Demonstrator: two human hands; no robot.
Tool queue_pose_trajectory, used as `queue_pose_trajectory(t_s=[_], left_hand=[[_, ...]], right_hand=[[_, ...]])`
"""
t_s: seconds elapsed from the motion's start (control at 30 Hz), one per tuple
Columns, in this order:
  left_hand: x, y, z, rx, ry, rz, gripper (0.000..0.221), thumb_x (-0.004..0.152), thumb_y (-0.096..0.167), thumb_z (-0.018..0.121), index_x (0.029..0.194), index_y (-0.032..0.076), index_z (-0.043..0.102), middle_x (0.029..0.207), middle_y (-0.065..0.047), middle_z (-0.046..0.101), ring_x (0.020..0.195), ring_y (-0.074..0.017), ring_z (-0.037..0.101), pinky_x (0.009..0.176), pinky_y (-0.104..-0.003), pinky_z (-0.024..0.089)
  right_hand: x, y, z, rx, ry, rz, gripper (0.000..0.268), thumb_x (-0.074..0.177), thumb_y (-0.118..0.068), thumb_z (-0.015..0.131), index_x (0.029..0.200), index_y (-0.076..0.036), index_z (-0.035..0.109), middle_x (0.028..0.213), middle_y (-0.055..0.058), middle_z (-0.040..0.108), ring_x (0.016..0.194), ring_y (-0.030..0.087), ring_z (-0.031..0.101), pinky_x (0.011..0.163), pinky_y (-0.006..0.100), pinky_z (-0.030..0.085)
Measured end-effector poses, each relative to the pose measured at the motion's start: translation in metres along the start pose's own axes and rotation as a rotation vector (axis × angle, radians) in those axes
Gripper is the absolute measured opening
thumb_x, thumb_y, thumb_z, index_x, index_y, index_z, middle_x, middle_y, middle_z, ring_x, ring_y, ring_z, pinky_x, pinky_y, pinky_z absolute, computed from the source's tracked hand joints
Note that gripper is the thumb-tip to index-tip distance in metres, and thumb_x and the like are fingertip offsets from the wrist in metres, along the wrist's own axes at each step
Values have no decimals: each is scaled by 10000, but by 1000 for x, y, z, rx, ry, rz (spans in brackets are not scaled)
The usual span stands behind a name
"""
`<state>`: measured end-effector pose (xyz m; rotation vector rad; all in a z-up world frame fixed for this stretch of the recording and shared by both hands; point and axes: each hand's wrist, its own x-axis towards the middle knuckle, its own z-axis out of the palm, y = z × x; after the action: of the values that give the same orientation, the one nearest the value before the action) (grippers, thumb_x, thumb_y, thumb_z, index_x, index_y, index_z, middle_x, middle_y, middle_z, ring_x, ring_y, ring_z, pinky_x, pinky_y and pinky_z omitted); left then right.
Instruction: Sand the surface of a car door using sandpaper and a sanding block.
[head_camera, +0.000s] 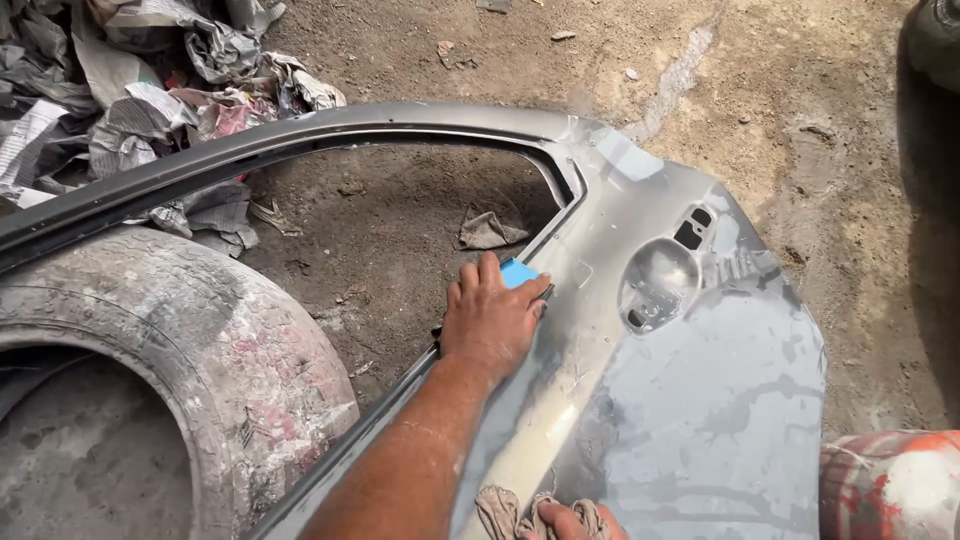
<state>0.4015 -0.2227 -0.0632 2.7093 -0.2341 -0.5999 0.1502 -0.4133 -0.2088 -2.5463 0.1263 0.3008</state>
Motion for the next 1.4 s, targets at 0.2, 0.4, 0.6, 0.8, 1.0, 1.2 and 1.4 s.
queue_pose_trajectory(t_s=[0.2,0.4,0.6,0.8,1.0,1.2,1.4], left_hand=[[-65,5,-8,-90,-45,152,383,1009,414,562,1388,386,614,1403,-183,404,1250,-291,400,1082,-461,358],[-10,-5,9,-79,87,165,388,975,427,599,1359,388,641,1345,-170,446,1216,-309,413,1051,-476,361],[-49,-3,19,-2,236,115,395,948,403,601,1337,349,638,1303,-175,460,1203,-326,428,1028,-497,368],[-53,-18,-1,-59,59,107,422,968,408,596,1386,355,626,1305,-160,450,1173,-297,419,1033,-478,353],[-20,-2,12,-39,98,34,396,997,394,575,1386,326,607,1303,-161,462,1210,-302,426,1052,-473,377],[-96,-22,6,-42,143,224,413,958,413,636,1358,312,636,1346,-234,432,1266,-344,398,1057,-532,329],[-73,-17,-10,-105,124,178,475,888,529,683,1314,319,701,1213,-171,546,1143,-300,476,998,-498,398]], right_hand=[[3,15,38,54,31,-29,473,638,-520,870,1005,-227,817,812,115,717,736,254,762,700,392,626],[-5,12,20,39,42,-8,452,644,-544,879,989,-256,826,775,103,720,718,243,755,698,384,626],[-16,-20,2,-76,283,-160,404,677,-499,759,983,-234,746,796,137,672,739,287,676,713,420,549],[-8,19,32,56,128,-92,407,641,-479,852,937,-205,797,704,87,717,674,248,735,687,404,615],[-23,-86,-52,-147,573,-130,302,717,-402,746,925,-183,747,866,172,685,785,278,709,750,424,589],[1,-4,18,33,285,-88,418,668,-461,830,967,-172,785,786,141,714,736,261,748,715,400,619],[-4,-6,24,69,157,44,460,617,-497,878,957,-193,813,775,130,725,726,260,773,700,403,637]])
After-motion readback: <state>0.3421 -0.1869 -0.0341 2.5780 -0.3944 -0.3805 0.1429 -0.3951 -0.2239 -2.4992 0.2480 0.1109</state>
